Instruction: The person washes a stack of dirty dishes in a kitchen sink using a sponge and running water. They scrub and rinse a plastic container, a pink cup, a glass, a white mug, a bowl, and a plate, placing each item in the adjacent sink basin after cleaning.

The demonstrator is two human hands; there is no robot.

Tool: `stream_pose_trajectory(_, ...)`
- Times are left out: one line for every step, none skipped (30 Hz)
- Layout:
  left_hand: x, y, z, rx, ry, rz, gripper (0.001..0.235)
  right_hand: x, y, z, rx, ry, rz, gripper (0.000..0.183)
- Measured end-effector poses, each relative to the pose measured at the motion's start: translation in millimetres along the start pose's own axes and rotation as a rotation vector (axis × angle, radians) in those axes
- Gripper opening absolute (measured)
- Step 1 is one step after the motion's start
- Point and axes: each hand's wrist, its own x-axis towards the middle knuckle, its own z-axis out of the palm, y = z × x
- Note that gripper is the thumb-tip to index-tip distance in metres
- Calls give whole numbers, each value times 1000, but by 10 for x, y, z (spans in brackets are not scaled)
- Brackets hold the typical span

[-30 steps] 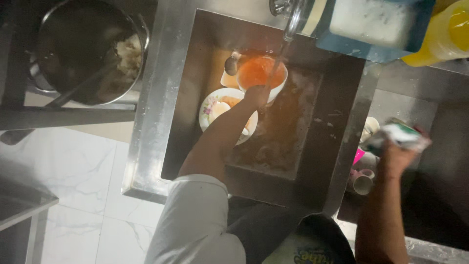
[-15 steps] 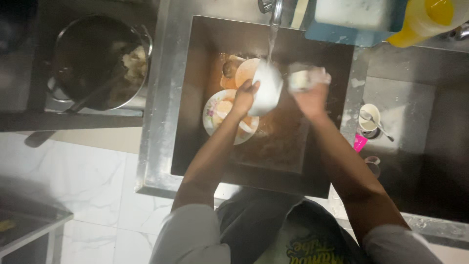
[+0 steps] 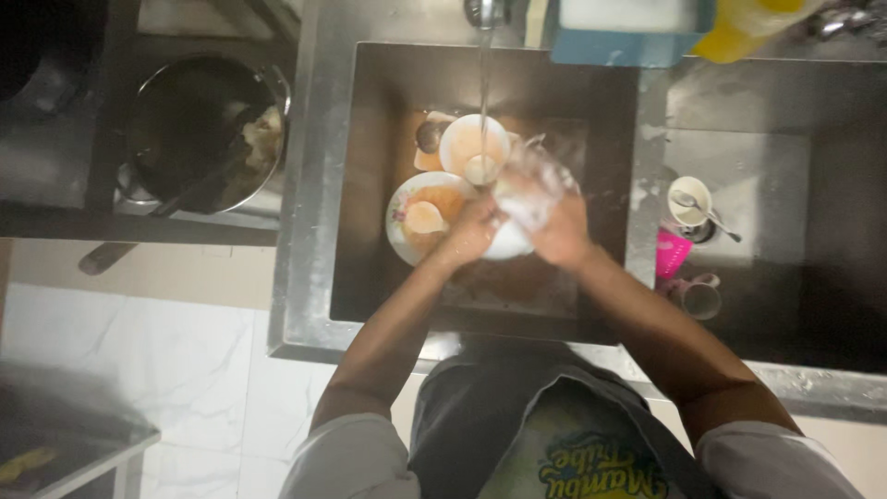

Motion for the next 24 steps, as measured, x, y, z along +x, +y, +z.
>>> stream_pose_trajectory(-2,17,60,-2,15,-40,34,-17,-48,-86,-33,25,-37,51)
stream_pose_trajectory(-36,54,131,-6,28,-84,35,-85,-37,-128,-65,47,-70,51)
stream_pose_trajectory(-59,104,192,-11,41,-129,36,-73,134,-156,254,34,187,49)
stream_pose_trajectory(-70,167,244,-193,67,-206,36,3,419,-173,578,17,443,46)
stream_pose_trajectory(-65,242,310,-375,94,-284,36,-28,668,-166,903,-2,697,44)
stream_pose_trajectory(-75,322,359,-555,121,-364,37,-182,820,-83,1110,-8,770,44)
stream_pose_trajectory(-101,408,394,-516,170,-320,34,-332,925,26,1318,-13,840,44)
stream_pose_trajectory(-97,485,423,-477,224,-267,31,-394,1027,91,1524,-24,900,44)
stream_pose_trajectory(-77,552,454,-437,278,-214,29,-441,1032,187,1610,91,1007,46)
stream_pose_trajectory(-104,630,563,-356,291,-208,27,-592,853,339,1692,207,1135,48)
stream_pose_trajectory(-110,701,698,-274,304,-203,26,-724,644,396,1766,329,1263,50)
stream_pose_trajectory(-86,734,749,-189,315,-187,24,-754,466,386,1822,357,1234,50)
stream_pose_trajectory(-90,748,740,-55,328,-67,22,-746,270,360,1813,383,1234,50)
stream_pose_trajectory(-114,765,733,80,337,49,20,-719,95,273,1765,419,1256,51)
stream_pose_trajectory(-141,782,723,215,343,164,20,-661,-50,177,1663,460,1283,51)
stream_pose_trajectory(-169,792,692,266,313,194,20,-588,-136,71,1556,481,1292,52)
stream_pose_trajectory(-204,806,643,316,282,224,20,-524,-160,-40,1466,496,1287,53)
stream_pose_trajectory(-221,827,581,367,252,257,20,-460,-121,-120,1379,523,1283,53)
stream_pose_trajectory(-238,856,520,408,149,295,17,-415,-7,-176,1416,466,1209,54)
stream_pose_trajectory(-273,891,461,446,40,331,15,-415,193,-263,1475,363,1116,53)
stream_pose_trajectory(-305,929,403,482,-69,368,12,-434,444,-333,1530,261,1020,52)
stream_pose_trajectory(-318,974,359,559,-166,394,18,-441,741,-414,1351,108,1132,48)
stream_pose_trajectory(-337,1019,322,634,-263,419,24,-457,1038,-490,1165,-44,1229,44)
stream_pose_trajectory(-420,1068,290,707,-369,434,31,-600,1223,-484,979,-198,1323,42)
